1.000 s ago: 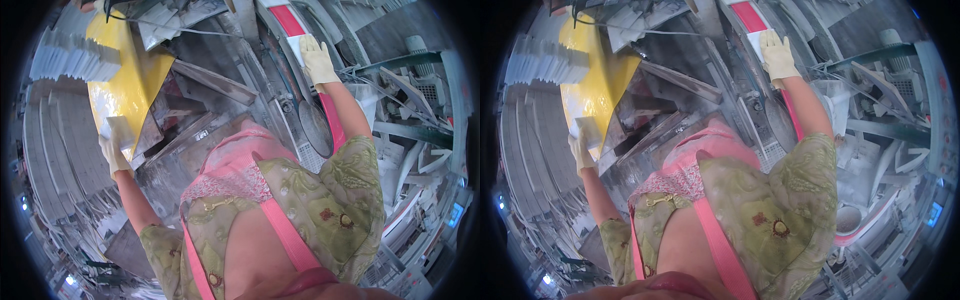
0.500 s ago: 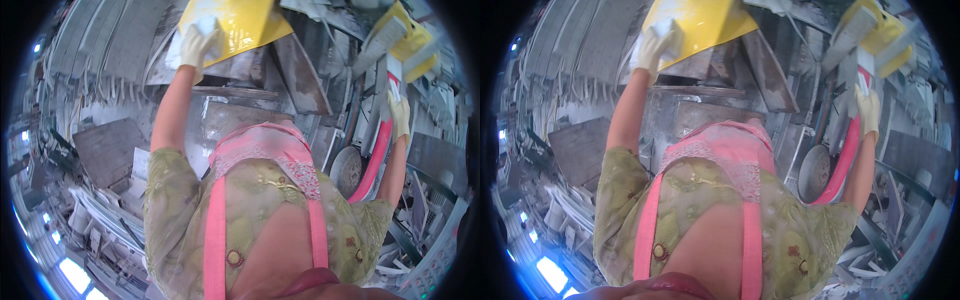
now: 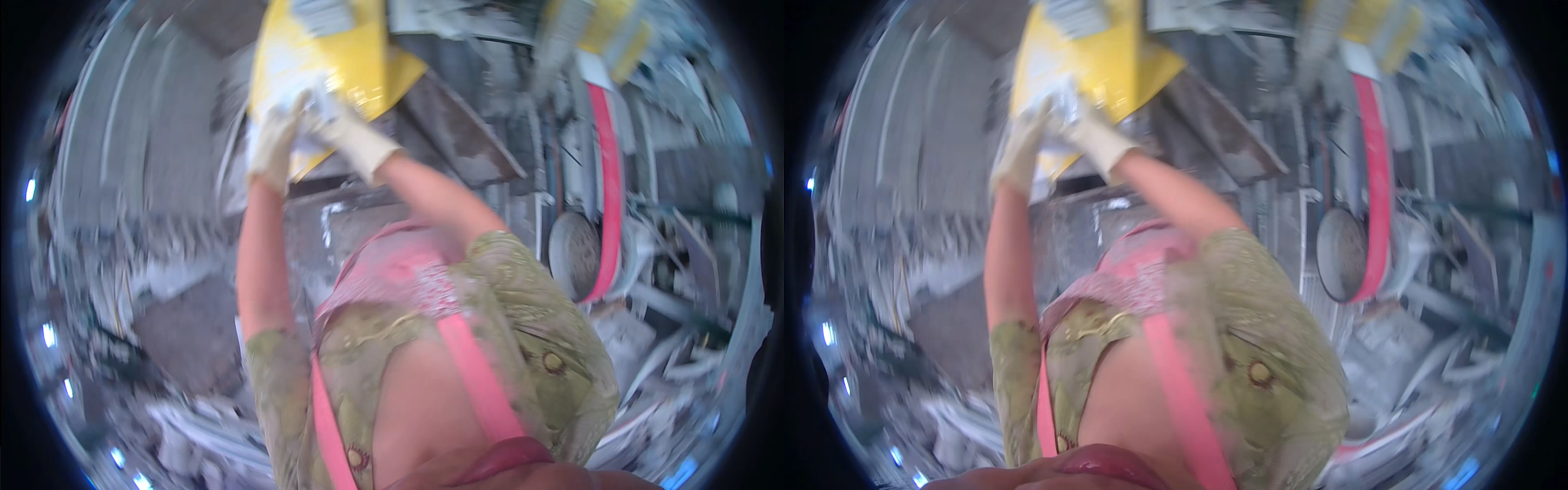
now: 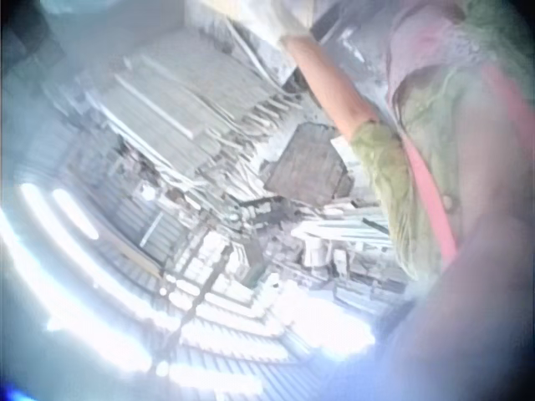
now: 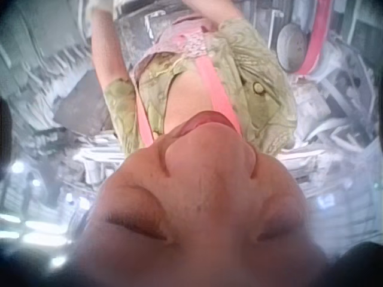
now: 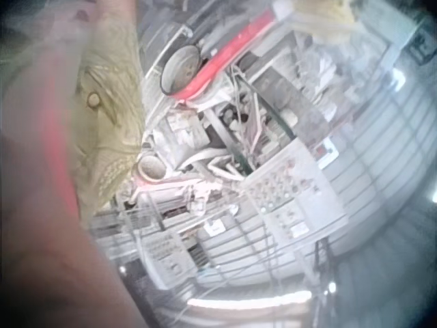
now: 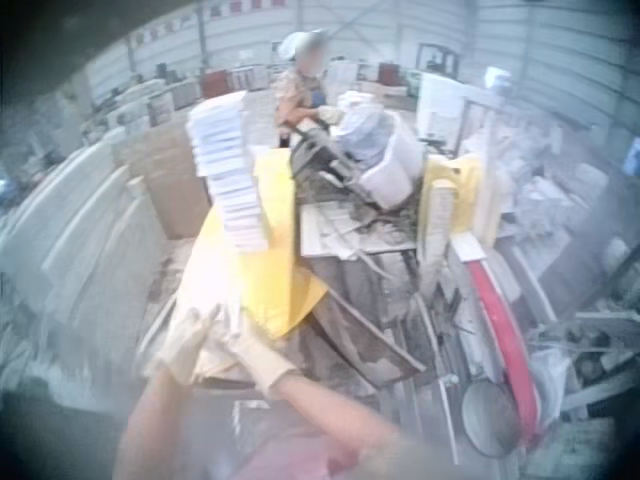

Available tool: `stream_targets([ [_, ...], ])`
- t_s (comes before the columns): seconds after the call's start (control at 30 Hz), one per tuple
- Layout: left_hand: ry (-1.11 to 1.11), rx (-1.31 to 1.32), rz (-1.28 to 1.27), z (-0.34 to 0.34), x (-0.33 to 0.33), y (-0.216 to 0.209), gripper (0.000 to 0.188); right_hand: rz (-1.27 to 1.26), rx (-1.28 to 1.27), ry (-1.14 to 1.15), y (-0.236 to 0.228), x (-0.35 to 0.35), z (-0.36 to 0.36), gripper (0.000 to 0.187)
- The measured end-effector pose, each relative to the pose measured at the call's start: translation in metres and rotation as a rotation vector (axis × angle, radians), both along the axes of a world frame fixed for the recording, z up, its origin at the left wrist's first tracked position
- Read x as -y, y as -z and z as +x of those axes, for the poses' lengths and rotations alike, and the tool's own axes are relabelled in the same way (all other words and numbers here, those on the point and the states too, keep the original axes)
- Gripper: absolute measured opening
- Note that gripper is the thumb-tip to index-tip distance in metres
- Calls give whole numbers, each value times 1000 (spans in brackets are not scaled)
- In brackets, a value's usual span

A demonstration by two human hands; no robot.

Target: The person repeatedly picks up small white rectangular tiles from a yellow sheet, inspects them, and places them into a nearby pile. The person also moves the yellow sheet and handles loose tiles from the surrounding area.

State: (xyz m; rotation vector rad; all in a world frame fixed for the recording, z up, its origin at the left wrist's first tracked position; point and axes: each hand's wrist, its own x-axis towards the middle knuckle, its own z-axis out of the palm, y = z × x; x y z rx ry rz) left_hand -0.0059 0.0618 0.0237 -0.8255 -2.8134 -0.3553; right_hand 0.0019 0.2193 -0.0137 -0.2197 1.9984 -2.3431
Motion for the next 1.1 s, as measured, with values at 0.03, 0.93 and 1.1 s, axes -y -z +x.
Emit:
stream_targets([
  [0.03,66,57,74,-2,1,-6,69,179,28,-4,3,0,-2,108],
  [0.93,-717,421,403,-15,-4,33,126,1730,238,742,81,-574,4,80],
  [1.1,-650,426,494,-13,-14,32,122,1703,159,699,75,-559,73,82],
])
